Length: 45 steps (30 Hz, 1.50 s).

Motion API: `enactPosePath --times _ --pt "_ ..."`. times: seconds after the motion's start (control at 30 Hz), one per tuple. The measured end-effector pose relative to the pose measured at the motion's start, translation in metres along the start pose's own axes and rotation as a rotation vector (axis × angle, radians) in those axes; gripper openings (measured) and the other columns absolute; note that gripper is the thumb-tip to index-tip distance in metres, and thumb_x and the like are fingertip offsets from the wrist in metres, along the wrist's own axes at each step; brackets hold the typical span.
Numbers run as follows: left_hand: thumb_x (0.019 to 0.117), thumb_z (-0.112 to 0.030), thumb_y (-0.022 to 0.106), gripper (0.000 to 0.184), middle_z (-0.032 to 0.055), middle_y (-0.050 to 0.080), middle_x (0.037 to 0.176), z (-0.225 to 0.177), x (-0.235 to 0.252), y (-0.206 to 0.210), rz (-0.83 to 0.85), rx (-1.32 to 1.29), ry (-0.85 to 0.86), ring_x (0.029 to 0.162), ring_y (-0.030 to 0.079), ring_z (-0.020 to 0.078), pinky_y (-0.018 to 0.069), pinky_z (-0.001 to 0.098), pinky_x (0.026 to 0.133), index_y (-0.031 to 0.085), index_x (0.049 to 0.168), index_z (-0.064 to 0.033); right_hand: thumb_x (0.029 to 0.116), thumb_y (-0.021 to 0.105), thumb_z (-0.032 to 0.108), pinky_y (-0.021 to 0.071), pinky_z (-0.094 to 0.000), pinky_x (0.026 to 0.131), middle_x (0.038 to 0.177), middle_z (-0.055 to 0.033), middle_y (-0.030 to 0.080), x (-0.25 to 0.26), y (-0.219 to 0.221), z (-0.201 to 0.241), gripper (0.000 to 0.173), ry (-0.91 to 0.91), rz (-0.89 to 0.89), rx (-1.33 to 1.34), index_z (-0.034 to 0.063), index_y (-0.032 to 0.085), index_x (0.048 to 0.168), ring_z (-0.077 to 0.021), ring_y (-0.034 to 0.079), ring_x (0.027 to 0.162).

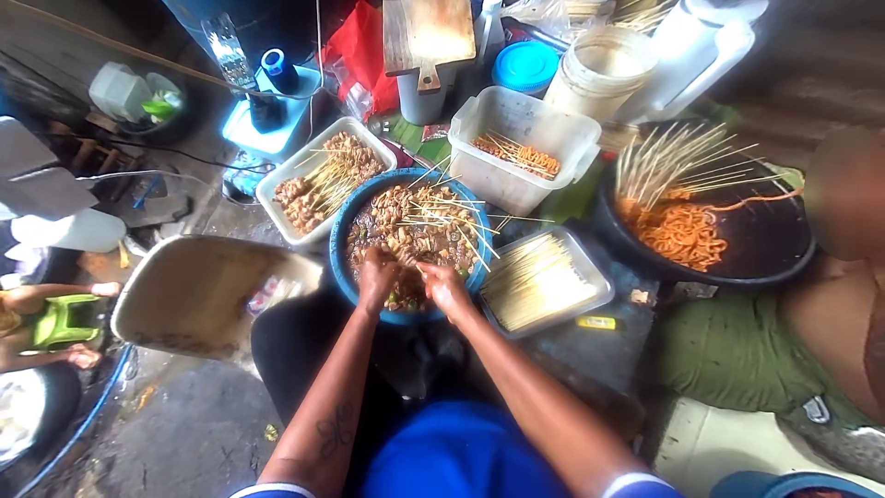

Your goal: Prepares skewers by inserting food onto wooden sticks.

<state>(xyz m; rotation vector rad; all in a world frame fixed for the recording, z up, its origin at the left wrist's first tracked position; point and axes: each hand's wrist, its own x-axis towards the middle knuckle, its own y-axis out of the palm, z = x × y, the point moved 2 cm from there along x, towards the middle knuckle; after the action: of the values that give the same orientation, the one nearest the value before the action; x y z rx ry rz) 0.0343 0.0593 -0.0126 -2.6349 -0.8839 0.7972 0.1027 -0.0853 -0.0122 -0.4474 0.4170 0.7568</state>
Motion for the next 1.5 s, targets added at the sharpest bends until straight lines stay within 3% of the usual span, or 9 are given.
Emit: enactPosePath --times 0.17,0.37,0.63,0.8,0.9,0.97,1.2,1.3,1.5 --pt "0.1039 -0.02 0.059 0.03 0.024 0.067 0.126 0.006 -0.007 0.011 0.18 0.656 -0.087 0.122 0.062 0.043 0.0468 0.0644 0.103 0.068 0.128 -0.0037 0.1087 0.043 0.007 0.0535 -0.0429 0.08 0.106 -0.0189 0.069 -0.008 -0.019 -0.011 0.037 0.058 -0.022 -0.032 0.0048 0.064 0.139 -0.0242 0.063 0.08" --pt "0.1 -0.001 0.056 0.017 0.0112 0.064 0.088 0.011 0.009 0.001 0.024 -0.341 -0.216 0.07 0.061 0.0157 0.0543 0.0323 0.065 0.062 0.115 0.0062 0.1101 0.044 0.011 0.0546 -0.0429 0.083 0.104 -0.0169 0.072 -0.026 -0.021 -0.006 0.036 0.018 0.05 -0.184 0.0084 0.066 0.138 -0.0243 0.066 0.081" --pt "0.1067 -0.008 0.048 0.022 0.0093 0.061 0.098 -0.002 0.013 -0.005 -0.07 -0.582 -0.305 0.081 0.061 0.0166 0.0536 0.0341 0.072 0.056 0.126 -0.0005 0.1098 0.044 0.011 0.0542 -0.0445 0.087 0.106 -0.0185 0.072 -0.031 -0.018 -0.001 0.036 -0.021 0.069 -0.247 0.0072 0.066 0.138 -0.0266 0.068 0.085" --pt "0.1039 -0.003 0.052 0.02 0.0104 0.063 0.092 0.009 0.015 0.0 0.012 -0.329 -0.05 0.075 0.058 0.0126 0.0516 0.0306 0.071 0.062 0.118 0.0062 0.1099 0.044 0.011 0.0542 -0.0457 0.089 0.11 -0.0187 0.072 -0.027 -0.017 0.002 0.036 -0.039 0.08 -0.259 0.0068 0.065 0.138 -0.0281 0.069 0.088" --pt "0.1056 -0.006 0.05 0.026 0.0183 0.069 0.106 0.006 0.013 -0.002 0.016 -0.005 0.111 0.094 0.066 0.0232 0.0531 0.0432 0.088 0.067 0.122 0.0044 0.1097 0.043 0.011 0.0536 -0.048 0.091 0.116 -0.0195 0.071 -0.027 -0.018 0.005 0.036 -0.042 0.101 -0.279 0.0076 0.066 0.138 -0.0301 0.069 0.093" --pt "0.1071 -0.008 0.049 0.028 0.0223 0.07 0.117 -0.003 0.009 -0.003 0.032 0.205 0.146 0.11 0.068 0.0336 0.0498 0.0537 0.1 0.068 0.126 0.0019 0.1098 0.043 0.011 0.0524 -0.0491 0.095 0.118 -0.02 0.071 -0.028 -0.018 0.007 0.037 -0.037 0.105 -0.297 0.0074 0.066 0.138 -0.0318 0.069 0.098" --pt "0.1087 -0.007 0.044 0.031 0.0222 0.07 0.121 -0.024 -0.008 0.005 0.029 0.45 0.157 0.117 0.066 0.0373 0.0475 0.0546 0.104 0.068 0.127 -0.0005 0.1093 0.044 0.009 0.0527 -0.0484 0.092 0.115 -0.0208 0.071 -0.026 -0.009 0.003 0.036 -0.06 0.045 -0.235 0.0042 0.066 0.137 -0.0314 0.069 0.094" --pt "0.1069 -0.003 0.042 0.033 0.0258 0.069 0.12 -0.028 -0.011 0.006 0.045 0.473 0.176 0.117 0.066 0.0409 0.0468 0.0575 0.104 0.067 0.127 0.0026 0.1095 0.043 0.009 0.0502 -0.0509 0.1 0.121 -0.0221 0.071 -0.021 -0.002 0.002 0.036 -0.086 0.013 -0.203 0.0033 0.066 0.137 -0.0345 0.069 0.108" --pt "0.1075 -0.009 0.048 0.036 0.0241 0.066 0.121 -0.008 -0.001 0.007 -0.041 0.083 0.07 0.108 0.065 0.0331 0.0507 0.0501 0.097 0.052 0.142 0.0014 0.1092 0.046 0.008 0.0433 -0.029 0.059 0.078 -0.0083 0.059 -0.014 0.005 -0.008 0.034 0.024 -0.018 0.187 0.0039 0.066 0.136 -0.012 0.047 0.06"
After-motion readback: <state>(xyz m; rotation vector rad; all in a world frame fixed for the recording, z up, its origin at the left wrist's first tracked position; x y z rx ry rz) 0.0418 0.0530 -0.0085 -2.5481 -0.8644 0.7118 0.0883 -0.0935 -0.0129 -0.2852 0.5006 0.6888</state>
